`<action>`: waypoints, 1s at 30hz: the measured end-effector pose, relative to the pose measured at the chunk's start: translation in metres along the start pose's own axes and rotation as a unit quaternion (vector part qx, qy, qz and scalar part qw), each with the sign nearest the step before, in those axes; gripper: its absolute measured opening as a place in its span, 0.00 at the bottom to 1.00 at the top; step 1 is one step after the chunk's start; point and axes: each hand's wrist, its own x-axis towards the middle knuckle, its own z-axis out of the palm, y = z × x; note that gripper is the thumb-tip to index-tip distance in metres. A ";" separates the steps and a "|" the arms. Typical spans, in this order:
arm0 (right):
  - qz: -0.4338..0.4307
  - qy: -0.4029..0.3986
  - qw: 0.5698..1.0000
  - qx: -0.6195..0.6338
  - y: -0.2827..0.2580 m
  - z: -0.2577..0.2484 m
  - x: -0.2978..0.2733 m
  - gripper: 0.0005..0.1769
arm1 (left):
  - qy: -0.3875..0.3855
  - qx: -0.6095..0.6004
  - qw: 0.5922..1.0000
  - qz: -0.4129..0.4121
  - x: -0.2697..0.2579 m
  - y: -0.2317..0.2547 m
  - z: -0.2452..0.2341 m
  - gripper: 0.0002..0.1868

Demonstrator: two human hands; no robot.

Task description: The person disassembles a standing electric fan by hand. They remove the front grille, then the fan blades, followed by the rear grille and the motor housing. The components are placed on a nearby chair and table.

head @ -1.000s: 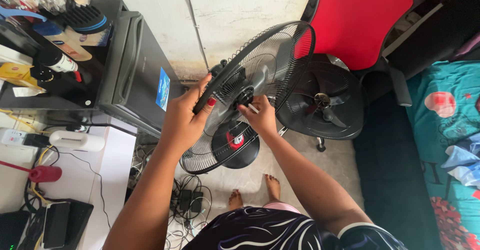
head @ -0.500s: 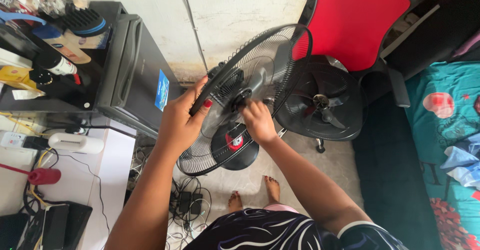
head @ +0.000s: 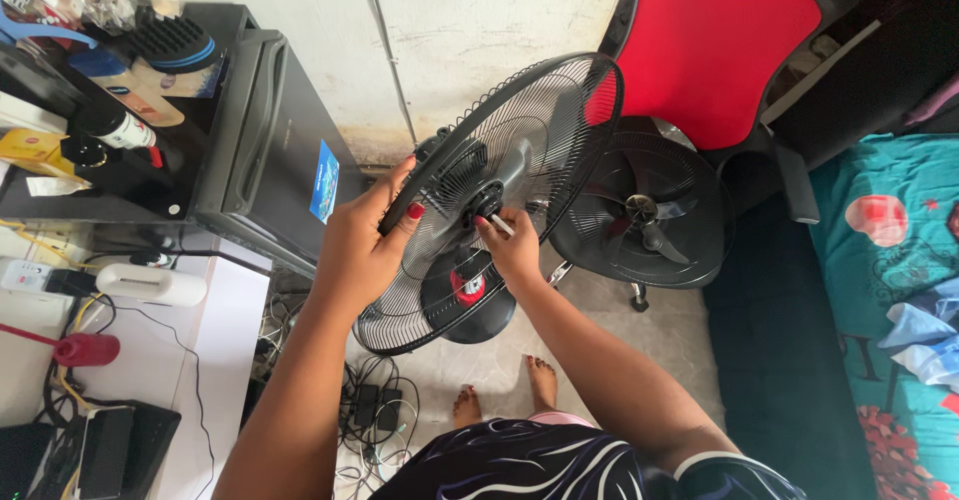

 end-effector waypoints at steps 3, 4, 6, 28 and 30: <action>-0.074 -0.004 0.997 -0.003 -0.013 -0.003 -0.008 0.25 | -0.004 -0.008 1.000 -0.016 0.000 -0.001 0.000 0.26; -0.130 0.008 0.990 -0.047 -0.017 -0.005 -0.011 0.26 | -0.008 -0.011 1.000 -0.029 -0.001 -0.001 0.000 0.26; -0.239 0.032 0.961 -0.134 -0.021 -0.014 -0.016 0.31 | -0.007 -0.015 0.999 -0.034 -0.002 -0.002 0.000 0.26; -0.242 -0.014 0.965 -0.095 -0.022 -0.019 -0.007 0.30 | -0.014 -0.027 0.999 -0.022 -0.001 -0.003 0.000 0.26; -0.294 -0.023 0.953 -0.077 -0.016 -0.018 -0.009 0.31 | -0.004 -0.013 1.000 0.000 -0.002 -0.002 0.000 0.26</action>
